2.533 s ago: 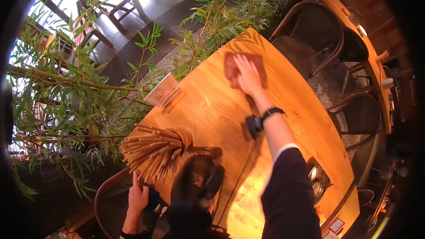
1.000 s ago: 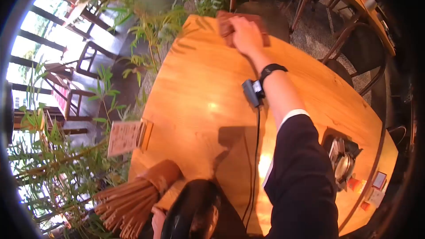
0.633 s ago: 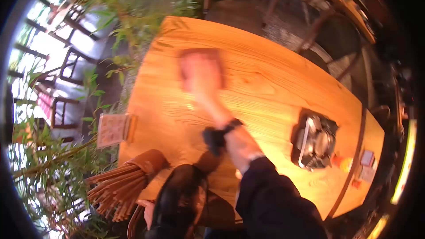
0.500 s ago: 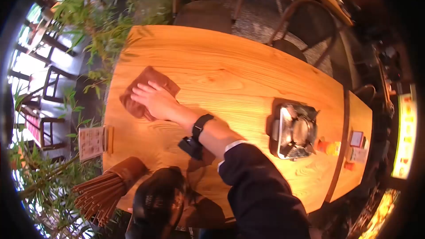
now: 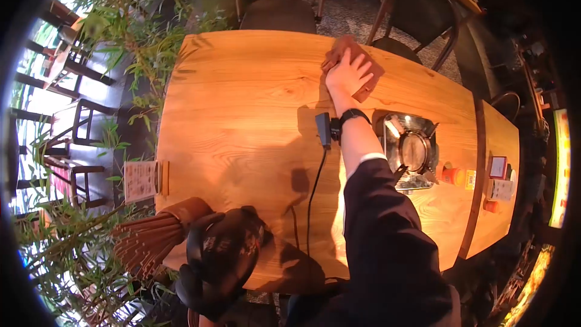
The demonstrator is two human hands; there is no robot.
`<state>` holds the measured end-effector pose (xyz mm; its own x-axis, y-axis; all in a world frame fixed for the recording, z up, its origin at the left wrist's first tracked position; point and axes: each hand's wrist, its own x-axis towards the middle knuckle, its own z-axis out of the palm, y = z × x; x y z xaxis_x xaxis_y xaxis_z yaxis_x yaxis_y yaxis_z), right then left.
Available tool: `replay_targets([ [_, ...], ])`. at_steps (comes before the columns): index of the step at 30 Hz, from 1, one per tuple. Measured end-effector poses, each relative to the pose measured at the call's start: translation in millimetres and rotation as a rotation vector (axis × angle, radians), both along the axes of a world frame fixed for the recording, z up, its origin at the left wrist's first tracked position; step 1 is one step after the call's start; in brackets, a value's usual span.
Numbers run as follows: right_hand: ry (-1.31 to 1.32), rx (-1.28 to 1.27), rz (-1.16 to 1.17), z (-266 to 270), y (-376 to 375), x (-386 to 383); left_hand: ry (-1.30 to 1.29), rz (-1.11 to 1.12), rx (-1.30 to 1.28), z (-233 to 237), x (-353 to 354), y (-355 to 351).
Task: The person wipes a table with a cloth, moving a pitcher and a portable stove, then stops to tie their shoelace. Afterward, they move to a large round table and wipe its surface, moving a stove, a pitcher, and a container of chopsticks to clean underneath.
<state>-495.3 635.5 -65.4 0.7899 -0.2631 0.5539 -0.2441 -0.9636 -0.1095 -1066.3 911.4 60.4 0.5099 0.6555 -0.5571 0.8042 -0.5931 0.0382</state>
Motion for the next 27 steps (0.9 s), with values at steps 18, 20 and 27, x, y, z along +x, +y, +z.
replay_targets([
  [18,0.625,0.258,1.126,75,-12,-295,-0.062,-0.115,-0.026,-21,-27,7],
  [20,0.499,0.273,1.257,65,50,-224,-0.086,-0.159,-0.024,-20,-33,10],
  [27,0.629,0.075,1.504,51,-31,-339,-0.151,-0.257,-0.032,-20,-47,20],
])
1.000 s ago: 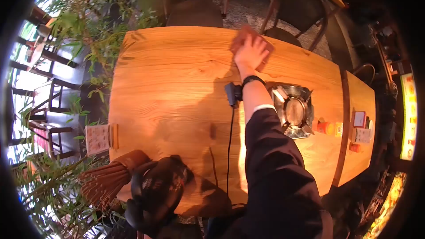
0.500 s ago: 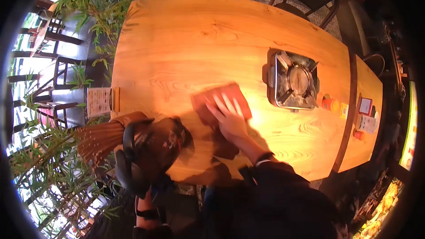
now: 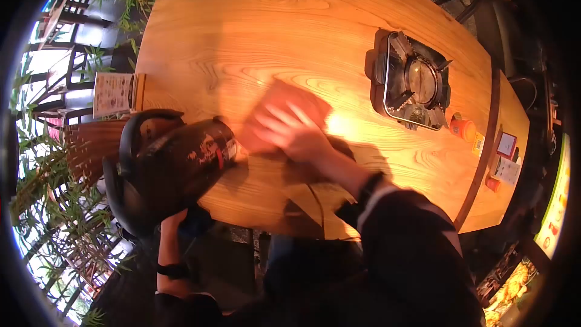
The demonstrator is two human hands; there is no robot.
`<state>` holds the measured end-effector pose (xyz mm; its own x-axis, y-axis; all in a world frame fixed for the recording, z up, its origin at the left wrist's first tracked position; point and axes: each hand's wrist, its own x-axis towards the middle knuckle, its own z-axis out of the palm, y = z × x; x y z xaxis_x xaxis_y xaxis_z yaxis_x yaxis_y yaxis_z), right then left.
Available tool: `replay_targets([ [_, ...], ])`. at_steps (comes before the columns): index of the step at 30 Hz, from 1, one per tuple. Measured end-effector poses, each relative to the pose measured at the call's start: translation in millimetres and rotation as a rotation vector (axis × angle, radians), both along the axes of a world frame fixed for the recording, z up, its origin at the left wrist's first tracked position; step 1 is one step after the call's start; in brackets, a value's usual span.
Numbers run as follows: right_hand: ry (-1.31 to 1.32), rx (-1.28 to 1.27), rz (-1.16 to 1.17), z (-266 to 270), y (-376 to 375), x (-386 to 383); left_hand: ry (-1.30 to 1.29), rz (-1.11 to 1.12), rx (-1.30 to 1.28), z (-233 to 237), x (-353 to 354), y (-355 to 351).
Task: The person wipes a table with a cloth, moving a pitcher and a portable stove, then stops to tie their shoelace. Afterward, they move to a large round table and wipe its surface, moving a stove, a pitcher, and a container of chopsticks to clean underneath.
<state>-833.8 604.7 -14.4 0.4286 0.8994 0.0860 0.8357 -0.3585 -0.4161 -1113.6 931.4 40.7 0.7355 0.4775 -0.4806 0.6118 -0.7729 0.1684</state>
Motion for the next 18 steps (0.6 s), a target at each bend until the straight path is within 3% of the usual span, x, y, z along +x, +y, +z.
replay_targets([
  [2,0.065,-0.182,0.006,22,-74,-54,-0.005,-0.011,0.001,-8,3,0],
  [5,0.138,-0.154,0.038,0,-130,-84,-0.003,-0.041,0.014,-21,11,-1],
  [7,0.516,0.036,-0.074,-35,-108,-64,-0.017,-0.103,0.025,-31,11,1],
  [8,0.103,-0.042,-0.023,5,-58,-30,-0.032,-0.158,0.031,-36,10,7],
  [9,-0.085,-0.003,-0.054,-5,-21,-5,-0.056,-0.229,0.04,-40,6,13],
  [11,0.015,0.211,-0.164,2,43,35,-0.121,-0.352,0.074,-57,-3,25],
  [13,0.036,0.202,-0.163,2,38,16,-0.198,-0.461,0.132,-71,-2,31],
  [15,0.037,0.138,-0.134,2,14,-37,-0.202,-0.368,0.068,-59,3,23],
  [17,0.093,0.047,-0.07,14,-32,-103,0.111,-0.276,0.016,-28,22,9],
  [18,0.191,-0.048,0.002,21,-52,-126,-0.01,-0.086,-0.032,-31,19,7],
])
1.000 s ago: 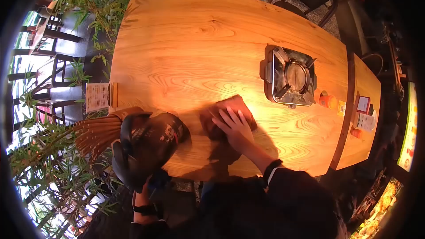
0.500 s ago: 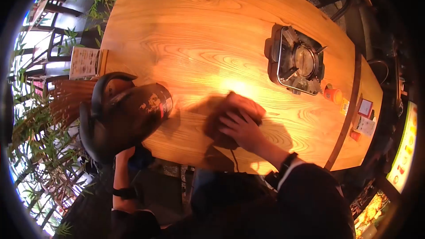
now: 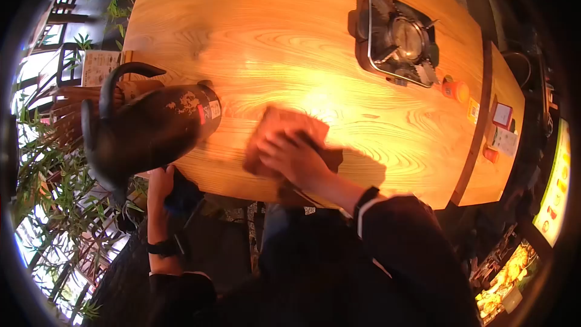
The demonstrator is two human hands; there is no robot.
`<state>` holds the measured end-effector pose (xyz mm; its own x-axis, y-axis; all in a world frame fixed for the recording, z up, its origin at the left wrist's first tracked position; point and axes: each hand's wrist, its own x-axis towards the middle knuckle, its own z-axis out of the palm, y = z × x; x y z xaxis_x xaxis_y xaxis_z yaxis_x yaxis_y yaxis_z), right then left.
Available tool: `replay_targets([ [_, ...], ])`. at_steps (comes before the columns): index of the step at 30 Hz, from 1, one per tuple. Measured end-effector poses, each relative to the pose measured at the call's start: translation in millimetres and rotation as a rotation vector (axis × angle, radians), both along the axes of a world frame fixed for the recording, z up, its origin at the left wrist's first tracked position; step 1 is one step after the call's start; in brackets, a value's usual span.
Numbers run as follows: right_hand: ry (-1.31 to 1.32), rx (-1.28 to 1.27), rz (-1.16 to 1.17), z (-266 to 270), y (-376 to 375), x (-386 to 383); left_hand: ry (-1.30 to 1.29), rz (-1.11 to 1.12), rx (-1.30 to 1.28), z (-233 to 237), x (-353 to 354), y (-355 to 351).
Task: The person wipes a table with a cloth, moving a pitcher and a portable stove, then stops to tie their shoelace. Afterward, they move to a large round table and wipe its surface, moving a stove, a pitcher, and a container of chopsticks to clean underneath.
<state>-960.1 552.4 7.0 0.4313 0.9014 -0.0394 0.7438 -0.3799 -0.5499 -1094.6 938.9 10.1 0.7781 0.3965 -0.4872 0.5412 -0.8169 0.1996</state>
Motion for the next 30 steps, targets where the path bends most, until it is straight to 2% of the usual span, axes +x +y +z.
replay_targets([
  [1,-0.015,-0.004,-0.002,4,-16,-14,-0.015,-0.002,-0.004,1,-3,-1],
  [3,-0.029,-0.023,0.058,10,-36,-30,0.133,0.36,-0.012,16,-9,-15],
  [5,-0.049,0.011,0.051,1,-27,-14,0.127,0.366,0.026,28,-32,-17],
  [7,-0.097,-0.018,-0.029,3,0,22,-0.108,0.432,-0.025,45,-51,-31],
  [8,-0.23,0.084,-0.071,-34,20,46,-0.048,0.468,-0.034,56,-58,-38],
  [9,-0.117,0.106,-0.167,-2,43,69,-0.045,0.473,-0.023,60,-67,-46],
  [11,-0.127,0.154,-0.318,-2,73,89,-0.221,0.641,-0.501,66,-84,-66],
  [13,-0.066,0.222,-0.214,-7,54,65,-0.274,0.588,-0.629,77,-77,-82],
  [15,0.024,0.308,-0.049,-4,-3,25,-0.401,0.605,-0.844,90,-55,-91],
  [17,0.046,0.21,-0.075,2,-66,-11,-0.5,0.769,-0.918,83,-44,-76],
  [21,-0.081,-0.025,-0.292,22,-178,-37,-0.662,0.88,-0.911,29,-14,-34],
  [23,-0.018,-0.225,-0.469,13,-233,-42,-0.717,0.924,-0.963,21,-4,-26],
  [25,-0.066,-0.099,-0.756,-9,-281,-54,-0.709,0.86,-0.816,18,13,-26],
  [27,-0.172,-0.027,-1.02,-20,-303,-66,-0.696,0.781,-0.496,-33,5,1],
  [28,-0.226,-0.064,-1.13,-27,-313,-76,-0.72,0.739,-0.554,-43,2,4],
  [29,-0.256,-0.066,-1.202,-32,-314,-80,-0.642,0.753,-0.489,-9,16,-24],
  [30,-0.283,-0.068,-1.246,-34,-307,-82,-0.695,0.813,-0.705,-28,1,-13],
])
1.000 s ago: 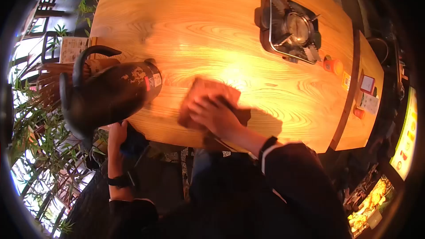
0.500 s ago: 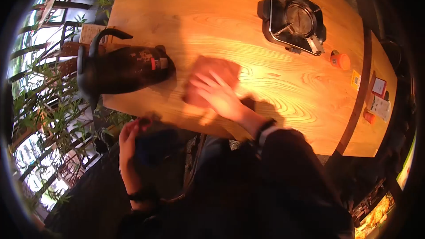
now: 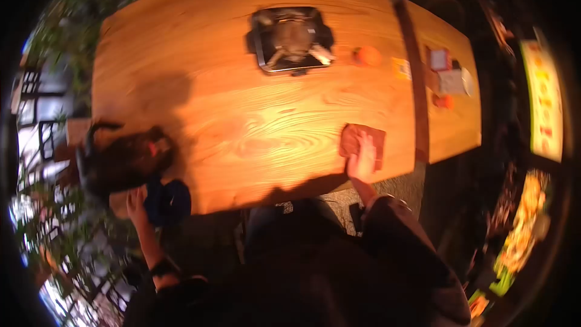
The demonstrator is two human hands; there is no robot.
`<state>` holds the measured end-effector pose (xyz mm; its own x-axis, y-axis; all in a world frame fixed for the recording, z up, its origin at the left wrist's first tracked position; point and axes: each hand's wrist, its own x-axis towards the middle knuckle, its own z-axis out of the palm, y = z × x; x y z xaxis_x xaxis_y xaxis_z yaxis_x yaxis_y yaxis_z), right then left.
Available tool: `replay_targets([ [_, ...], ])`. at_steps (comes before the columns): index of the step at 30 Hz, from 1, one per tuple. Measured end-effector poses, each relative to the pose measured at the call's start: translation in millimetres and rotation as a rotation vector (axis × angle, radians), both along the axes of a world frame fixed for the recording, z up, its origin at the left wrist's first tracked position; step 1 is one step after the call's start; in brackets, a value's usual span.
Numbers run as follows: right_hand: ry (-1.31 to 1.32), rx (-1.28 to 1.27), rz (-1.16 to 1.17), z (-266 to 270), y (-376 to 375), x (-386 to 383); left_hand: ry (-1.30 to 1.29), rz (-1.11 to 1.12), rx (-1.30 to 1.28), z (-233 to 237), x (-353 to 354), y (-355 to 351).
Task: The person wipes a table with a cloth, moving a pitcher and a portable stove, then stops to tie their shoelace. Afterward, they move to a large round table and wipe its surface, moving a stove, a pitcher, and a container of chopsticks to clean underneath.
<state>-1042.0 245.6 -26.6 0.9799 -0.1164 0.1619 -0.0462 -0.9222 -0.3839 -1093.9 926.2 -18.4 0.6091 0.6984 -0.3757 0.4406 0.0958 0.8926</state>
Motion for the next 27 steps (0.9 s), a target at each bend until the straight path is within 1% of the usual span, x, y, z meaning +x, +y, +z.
replay_targets([
  [1,0.052,-0.095,-0.073,6,21,2,0.004,-0.076,-0.086,-2,-13,9],
  [2,0.056,-0.131,-0.025,16,43,4,0.23,-0.014,-0.067,10,-24,-4],
  [3,0.152,-0.164,0.022,21,69,5,0.224,-0.177,-0.041,1,-52,6],
  [4,0.162,-0.144,0.18,28,95,-2,0.261,-0.275,-0.093,-22,-94,17],
  [5,-0.001,-0.066,0.375,37,117,-14,0.469,-0.388,-0.069,-4,-98,9],
  [6,0.23,-0.065,0.449,40,139,-28,0.561,-0.454,-0.05,42,-91,-42],
  [7,0.407,0.052,0.605,58,147,-31,0.487,-0.599,-0.123,46,-102,-64],
  [8,0.25,0.236,0.635,50,150,-44,0.537,-0.65,-0.142,56,-102,-94],
  [9,0.236,0.246,0.62,40,146,-39,0.588,-0.692,-0.161,65,-104,-119],
  [11,0.106,0.267,0.807,21,140,-19,0.58,-0.7,-0.211,47,-118,-148],
  [12,0.139,0.323,0.782,18,141,-4,0.579,-0.71,-0.188,49,-113,-166],
  [14,-0.009,0.318,0.754,19,148,42,0.587,-0.879,0.105,55,-97,-204],
  [15,-0.044,0.359,0.751,19,149,66,0.585,-0.883,0.123,64,-87,-226],
  [16,-0.092,0.363,0.695,17,154,84,0.59,-0.799,0.113,75,-76,-252],
  [17,-0.096,0.49,0.675,11,155,93,0.591,-0.716,0.102,76,-64,-277],
  [18,-0.084,0.466,0.731,9,142,96,0.598,-0.722,0.159,67,-65,-287],
  [19,-0.066,0.452,0.784,11,131,95,0.652,-0.735,0.223,81,-51,-312],
  [20,-0.042,0.439,0.822,13,109,87,0.606,-0.692,0.222,81,-45,-333],
  [21,-0.016,0.426,0.867,13,77,73,0.56,-0.642,0.218,81,-42,-353],
  [22,0.008,0.398,0.897,9,42,59,0.566,-0.628,0.228,77,-40,-372],
  [23,0.074,0.422,0.897,11,2,46,0.603,-0.584,0.255,71,-38,-389],
  [24,0.123,0.361,0.847,10,-41,31,0.638,-0.54,0.277,63,-37,-403],
  [25,0.077,0.364,0.747,17,-87,25,0.642,-0.523,0.278,50,-40,-411],
  [27,0.074,0.219,0.316,47,-151,32,0.659,-0.696,0.648,26,-52,-421],
])
